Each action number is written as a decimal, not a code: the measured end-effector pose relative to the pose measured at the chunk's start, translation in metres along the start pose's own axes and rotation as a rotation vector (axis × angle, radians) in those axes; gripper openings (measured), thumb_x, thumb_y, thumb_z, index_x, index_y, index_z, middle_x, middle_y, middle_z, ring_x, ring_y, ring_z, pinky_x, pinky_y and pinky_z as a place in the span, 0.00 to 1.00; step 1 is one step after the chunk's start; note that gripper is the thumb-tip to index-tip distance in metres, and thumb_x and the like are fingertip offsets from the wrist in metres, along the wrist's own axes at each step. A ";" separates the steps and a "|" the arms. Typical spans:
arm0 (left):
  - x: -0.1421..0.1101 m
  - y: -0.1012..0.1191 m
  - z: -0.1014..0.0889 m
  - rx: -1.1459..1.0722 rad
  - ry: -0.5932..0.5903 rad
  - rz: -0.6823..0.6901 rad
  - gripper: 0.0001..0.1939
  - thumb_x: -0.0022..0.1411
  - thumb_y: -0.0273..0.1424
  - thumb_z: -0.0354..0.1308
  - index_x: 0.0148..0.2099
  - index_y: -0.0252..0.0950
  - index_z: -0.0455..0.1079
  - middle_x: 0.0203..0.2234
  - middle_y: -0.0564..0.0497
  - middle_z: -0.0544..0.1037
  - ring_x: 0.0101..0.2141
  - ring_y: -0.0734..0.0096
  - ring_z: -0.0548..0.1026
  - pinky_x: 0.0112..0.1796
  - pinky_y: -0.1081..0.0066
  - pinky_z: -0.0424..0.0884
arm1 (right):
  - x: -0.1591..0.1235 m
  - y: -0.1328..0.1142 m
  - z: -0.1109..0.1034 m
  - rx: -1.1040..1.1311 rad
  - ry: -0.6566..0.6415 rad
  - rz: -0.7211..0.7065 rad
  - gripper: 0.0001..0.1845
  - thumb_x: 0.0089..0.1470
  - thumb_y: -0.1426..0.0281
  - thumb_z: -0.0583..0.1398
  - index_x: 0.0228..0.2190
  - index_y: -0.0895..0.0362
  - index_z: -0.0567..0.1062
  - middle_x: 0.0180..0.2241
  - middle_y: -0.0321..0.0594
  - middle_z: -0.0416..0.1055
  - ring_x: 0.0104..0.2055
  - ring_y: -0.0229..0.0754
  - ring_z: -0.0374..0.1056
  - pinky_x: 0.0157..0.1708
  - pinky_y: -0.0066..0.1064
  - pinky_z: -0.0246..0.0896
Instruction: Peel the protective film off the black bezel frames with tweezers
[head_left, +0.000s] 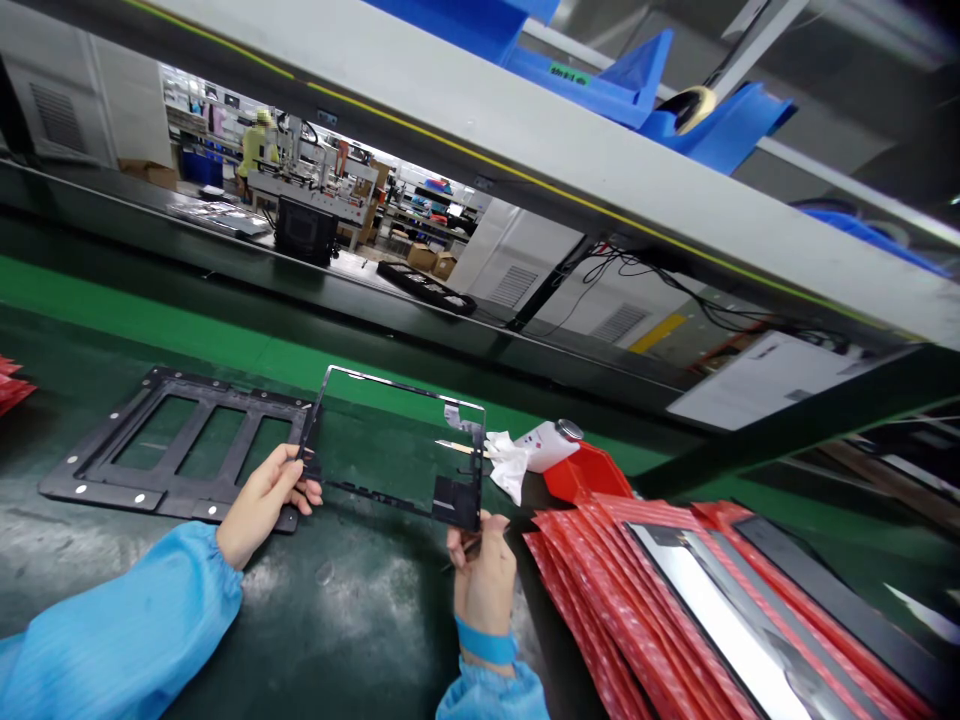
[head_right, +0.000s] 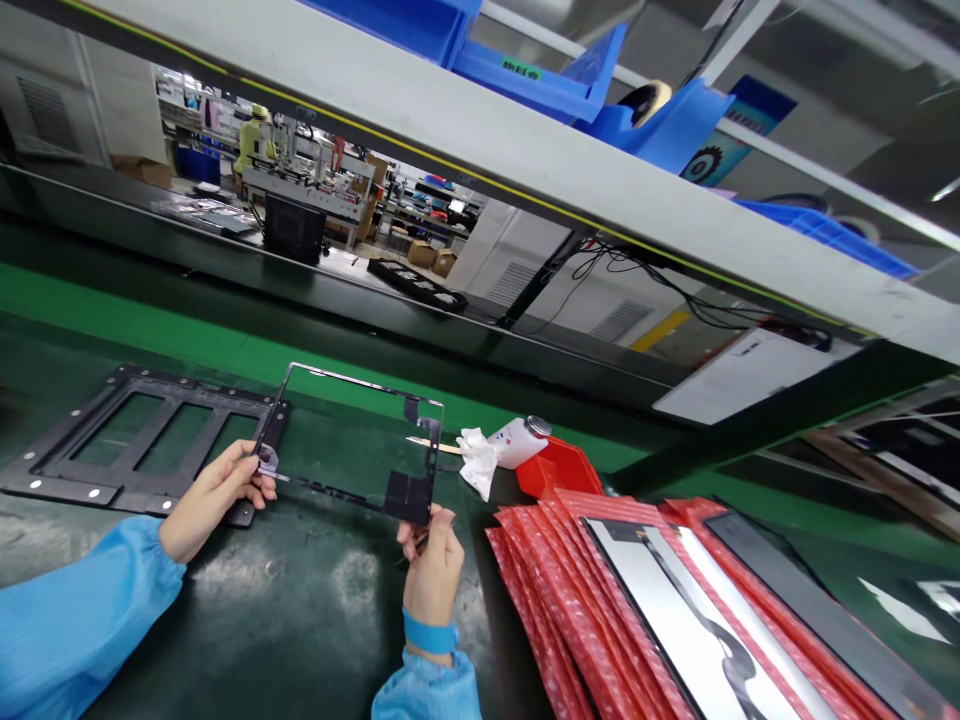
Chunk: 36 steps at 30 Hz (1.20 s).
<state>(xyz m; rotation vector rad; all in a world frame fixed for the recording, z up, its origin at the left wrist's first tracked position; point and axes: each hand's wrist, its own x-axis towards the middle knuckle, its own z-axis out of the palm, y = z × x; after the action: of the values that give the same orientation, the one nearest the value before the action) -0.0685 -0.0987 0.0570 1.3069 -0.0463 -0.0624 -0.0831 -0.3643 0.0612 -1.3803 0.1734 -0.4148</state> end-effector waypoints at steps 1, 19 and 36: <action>0.000 0.000 0.000 -0.001 0.002 -0.001 0.20 0.63 0.46 0.53 0.48 0.36 0.61 0.29 0.49 0.77 0.29 0.69 0.75 0.31 0.70 0.72 | 0.000 0.000 0.000 -0.001 0.002 0.001 0.29 0.55 0.43 0.56 0.25 0.58 0.68 0.18 0.32 0.64 0.17 0.31 0.50 0.18 0.25 0.42; 0.003 0.008 -0.006 0.164 0.218 0.204 0.17 0.65 0.45 0.51 0.48 0.38 0.59 0.32 0.49 0.75 0.32 0.66 0.77 0.31 0.69 0.73 | 0.010 0.008 -0.005 -0.067 0.132 -0.051 0.30 0.54 0.47 0.59 0.46 0.59 0.75 0.28 0.34 0.66 0.18 0.28 0.46 0.15 0.24 0.32; -0.005 0.052 -0.033 0.842 0.463 0.650 0.13 0.66 0.29 0.47 0.48 0.41 0.70 0.43 0.51 0.77 0.43 0.66 0.75 0.48 0.70 0.66 | 0.014 0.010 -0.009 0.022 0.193 0.009 0.30 0.51 0.46 0.62 0.40 0.61 0.76 0.24 0.31 0.58 0.19 0.28 0.44 0.14 0.23 0.31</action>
<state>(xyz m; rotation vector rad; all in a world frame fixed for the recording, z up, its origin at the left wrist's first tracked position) -0.0698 -0.0533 0.0987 2.0501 -0.1060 0.8982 -0.0715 -0.3772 0.0511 -1.3169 0.3325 -0.5417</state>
